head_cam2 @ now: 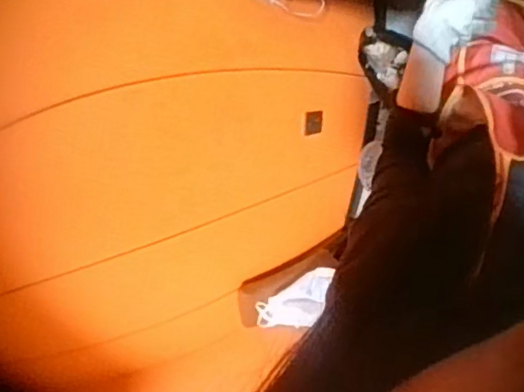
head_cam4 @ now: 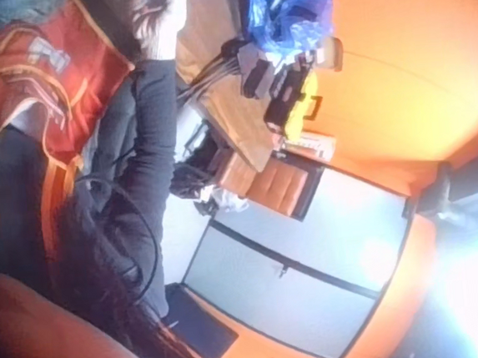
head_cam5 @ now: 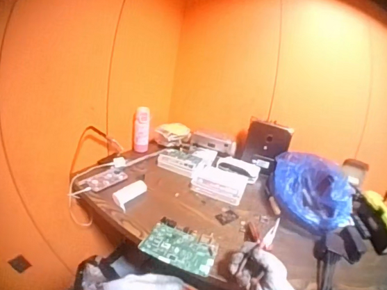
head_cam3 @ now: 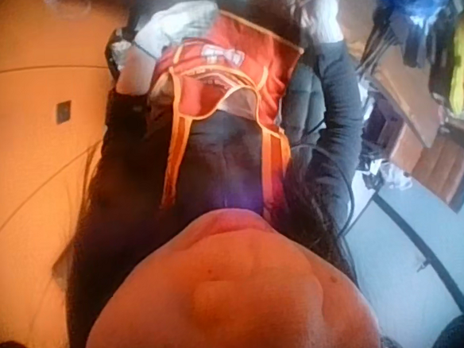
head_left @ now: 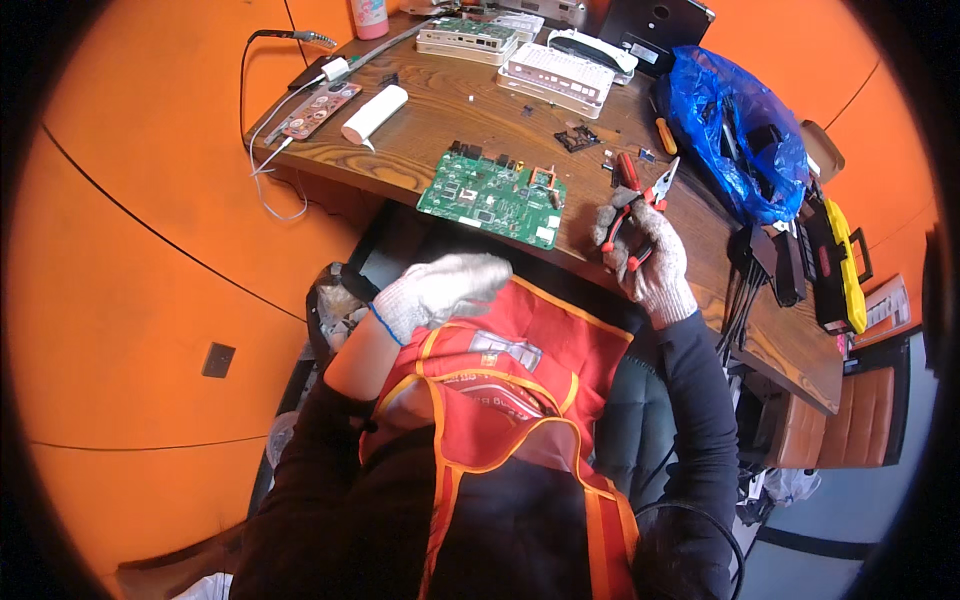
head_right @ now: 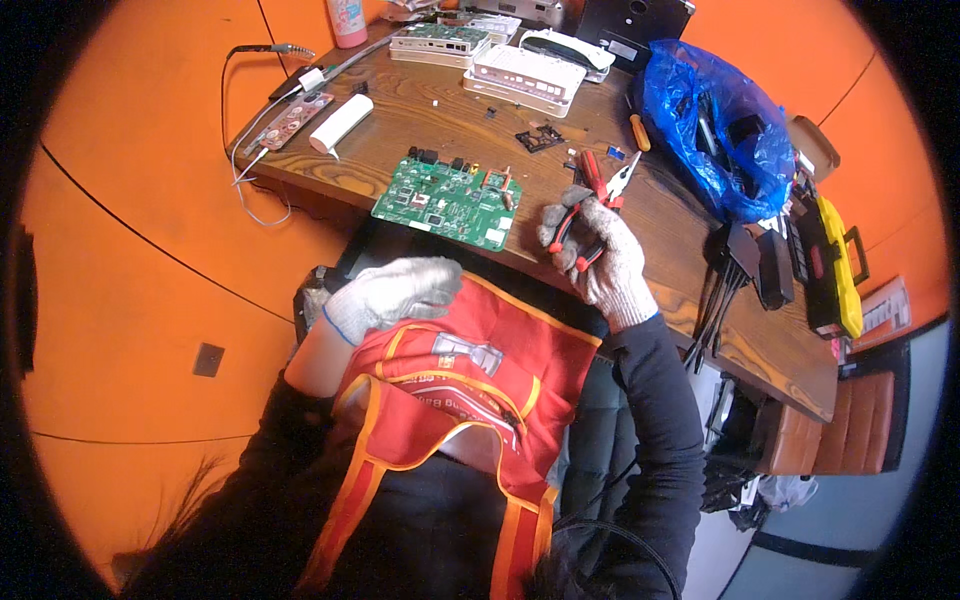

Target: The person uses pliers to remove small components from a green circuit board. They hold the board with one hand and pull components off with the other, placing them on the table. The board is flipped over once during the process.

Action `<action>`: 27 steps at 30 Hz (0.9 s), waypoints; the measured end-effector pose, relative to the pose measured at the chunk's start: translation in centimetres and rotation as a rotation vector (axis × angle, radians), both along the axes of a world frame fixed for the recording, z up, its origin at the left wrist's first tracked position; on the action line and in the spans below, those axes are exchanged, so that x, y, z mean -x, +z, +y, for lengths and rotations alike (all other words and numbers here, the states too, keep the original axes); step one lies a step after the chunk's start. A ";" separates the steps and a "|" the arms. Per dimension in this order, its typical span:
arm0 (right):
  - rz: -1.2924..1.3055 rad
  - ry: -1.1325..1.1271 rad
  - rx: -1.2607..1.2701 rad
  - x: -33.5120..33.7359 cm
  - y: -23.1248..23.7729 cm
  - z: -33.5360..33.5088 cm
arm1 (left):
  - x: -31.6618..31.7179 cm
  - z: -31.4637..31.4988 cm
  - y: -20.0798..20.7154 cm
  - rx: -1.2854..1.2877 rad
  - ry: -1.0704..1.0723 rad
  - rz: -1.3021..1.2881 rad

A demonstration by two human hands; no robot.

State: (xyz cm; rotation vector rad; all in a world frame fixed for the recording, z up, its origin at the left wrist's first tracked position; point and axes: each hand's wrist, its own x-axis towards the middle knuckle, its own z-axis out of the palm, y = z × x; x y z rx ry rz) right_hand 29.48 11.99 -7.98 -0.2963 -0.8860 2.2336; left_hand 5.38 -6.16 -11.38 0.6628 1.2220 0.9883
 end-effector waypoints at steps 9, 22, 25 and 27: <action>0.081 0.069 0.133 -0.5 -0.4 0.5 | -1.5 3.8 0.4 -0.093 0.399 -0.034; -0.043 -0.283 -0.375 -4.0 11.4 0.3 | -0.7 0.8 1.1 -0.313 0.494 0.090; -0.392 -0.588 -0.731 -3.7 14.0 0.9 | 0.7 1.1 2.9 -0.091 0.001 1.229; -0.595 -0.543 -0.829 -2.5 12.7 0.1 | 1.2 1.9 3.3 -0.466 0.057 1.302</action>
